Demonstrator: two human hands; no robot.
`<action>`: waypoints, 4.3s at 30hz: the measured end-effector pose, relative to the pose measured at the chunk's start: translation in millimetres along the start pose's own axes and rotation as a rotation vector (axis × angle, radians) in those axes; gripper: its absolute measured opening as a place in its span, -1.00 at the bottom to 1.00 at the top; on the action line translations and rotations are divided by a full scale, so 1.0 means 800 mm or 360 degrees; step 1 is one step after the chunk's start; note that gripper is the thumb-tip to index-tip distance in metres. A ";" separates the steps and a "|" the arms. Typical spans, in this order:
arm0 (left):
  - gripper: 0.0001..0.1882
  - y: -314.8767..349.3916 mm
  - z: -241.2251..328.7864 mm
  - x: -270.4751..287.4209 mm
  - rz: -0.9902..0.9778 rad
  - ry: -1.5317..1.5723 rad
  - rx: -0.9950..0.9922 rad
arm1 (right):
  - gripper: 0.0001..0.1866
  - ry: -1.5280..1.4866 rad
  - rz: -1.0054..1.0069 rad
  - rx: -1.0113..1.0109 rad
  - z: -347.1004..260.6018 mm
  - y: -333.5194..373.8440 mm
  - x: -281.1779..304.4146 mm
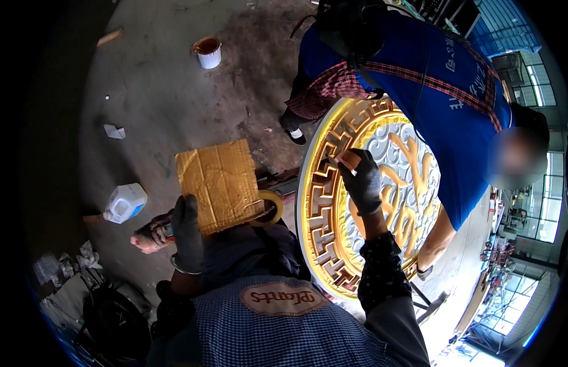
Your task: The person rubs gold leaf onto a large circular decorative plaque featuring a raised Chinese character and geometric border. They repeatedly apply gold leaf from a small square sheet using a pink sponge, working around the border and the central character. Another person is visible nearby, also working on the same plaque.
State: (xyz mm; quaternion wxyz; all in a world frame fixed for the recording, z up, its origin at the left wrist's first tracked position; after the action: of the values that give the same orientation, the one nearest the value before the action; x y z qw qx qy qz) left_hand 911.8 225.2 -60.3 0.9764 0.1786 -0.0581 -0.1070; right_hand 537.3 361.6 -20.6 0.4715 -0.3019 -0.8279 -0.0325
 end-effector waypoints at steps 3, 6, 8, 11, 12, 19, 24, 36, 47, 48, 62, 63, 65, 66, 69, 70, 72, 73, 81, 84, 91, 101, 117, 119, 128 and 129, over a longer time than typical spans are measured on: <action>-0.58 -0.004 -0.031 0.017 0.0056 -0.0370 -0.0308 | -0.70 0.0228 -0.0131 0.0052 0.012 -0.024 -0.029; -0.46 -0.005 -0.029 0.024 0.0105 -0.0456 -0.0110 | -0.77 0.0388 -0.0193 0.0209 0.035 -0.039 -0.067; -0.46 -0.009 -0.035 0.028 0.0101 -0.0347 -0.0030 | -0.77 0.0462 -0.0229 0.0337 0.044 -0.053 -0.071; -0.45 -0.010 -0.039 0.034 0.0117 -0.0436 -0.0075 | -0.76 0.0388 -0.0215 0.0369 0.058 -0.081 -0.050; -0.45 -0.011 -0.042 0.036 0.0136 -0.0502 -0.0118 | -0.74 0.0292 -0.0210 0.0241 0.058 -0.083 -0.042; -0.53 -0.015 -0.042 0.031 0.0108 -0.0262 -0.0086 | -0.79 0.0371 -0.0438 0.0171 0.040 -0.059 -0.065; -0.64 -0.011 -0.036 0.035 0.0225 -0.0238 -0.0114 | -0.77 0.0400 -0.0138 0.0161 0.066 -0.083 -0.043; -0.57 -0.012 -0.041 0.036 0.0248 -0.0332 -0.0145 | -0.68 0.0498 -0.0538 0.0031 0.073 -0.056 -0.029; -0.59 -0.014 -0.055 0.043 0.0192 -0.0224 -0.0109 | -0.59 -0.0237 -0.0243 -0.0283 0.079 -0.083 -0.014; -0.59 -0.015 -0.055 0.043 0.0184 -0.0229 -0.0112 | -0.61 -0.0252 -0.0234 -0.0130 0.089 -0.085 -0.031; -0.52 -0.010 -0.074 0.060 0.0113 -0.0613 -0.0269 | -0.78 0.0225 -0.0240 0.0162 0.078 -0.081 -0.058; -0.52 -0.012 -0.067 0.054 0.0061 -0.0414 -0.0110 | -0.77 0.0181 -0.0242 0.0146 0.077 -0.081 -0.065; -0.55 -0.009 -0.052 0.043 0.0121 -0.0293 -0.0105 | -0.79 0.0253 -0.0330 0.0233 0.091 -0.077 -0.074; -0.57 -0.008 -0.049 0.041 0.0157 -0.0234 -0.0102 | -0.80 0.0309 -0.0378 0.0218 0.097 -0.077 -0.069; -0.56 -0.009 -0.054 0.044 0.0212 -0.0205 -0.0053 | -0.79 0.0391 -0.0344 0.0138 0.116 -0.088 -0.038; -0.56 -0.009 -0.056 0.044 0.0222 -0.0140 -0.0032 | -0.76 0.0333 -0.0265 0.0110 0.118 -0.094 -0.024; -0.56 -0.009 -0.060 0.044 0.0227 -0.0019 0.0008 | -0.74 0.0253 -0.0253 -0.0088 0.117 -0.101 -0.012; -0.56 -0.009 -0.061 0.044 0.0224 -0.0070 -0.0011 | -0.74 0.0230 -0.0285 -0.0029 0.122 -0.100 -0.020; -0.56 -0.010 -0.053 0.042 0.0242 -0.0097 -0.0094 | -0.80 0.0208 -0.0172 0.0108 0.133 -0.116 -0.021; -0.56 -0.013 -0.047 0.039 0.0171 -0.0143 -0.0104 | -0.75 0.0151 -0.0403 0.0204 0.132 -0.104 -0.026; -0.54 -0.016 -0.048 0.032 0.0178 -0.0265 -0.0106 | -0.86 0.0298 -0.0230 0.0378 0.153 -0.107 -0.031; -0.42 -0.013 -0.038 0.043 0.0069 -0.0257 -0.0034 | -0.78 0.0357 0.0039 0.0293 0.138 -0.121 -0.011; -0.46 -0.010 -0.026 0.033 0.0030 -0.0366 -0.0136 | -0.70 0.0061 -0.0163 -0.0340 0.131 -0.126 -0.064; -0.46 -0.009 -0.022 0.028 0.0017 -0.0518 -0.0221 | -0.72 0.0043 -0.0266 -0.0233 0.127 -0.124 -0.059; -0.42 -0.006 -0.008 0.019 -0.0057 -0.0646 -0.0331 | -0.66 0.0125 -0.0172 -0.0374 0.103 -0.118 -0.039; -0.42 -0.007 -0.010 0.020 -0.0080 -0.0659 -0.0345 | -0.65 0.0037 -0.0062 -0.0139 0.118 -0.108 -0.053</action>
State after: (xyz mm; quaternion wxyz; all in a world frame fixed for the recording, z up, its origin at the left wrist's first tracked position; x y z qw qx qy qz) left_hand 927.3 218.7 -68.4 0.9541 0.0484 -0.2409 -0.1713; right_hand 435.5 303.4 -86.7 0.4667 -0.3054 -0.8260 -0.0813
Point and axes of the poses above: each hand's wrist, its own y-axis away from the middle knuckle, its own x-axis out of the back of the hand, z = x × y, the point moved 3 cm from there along -y, towards the middle knuckle, and after that the axes turned 5 degrees about -y, right-handed, at the moved point
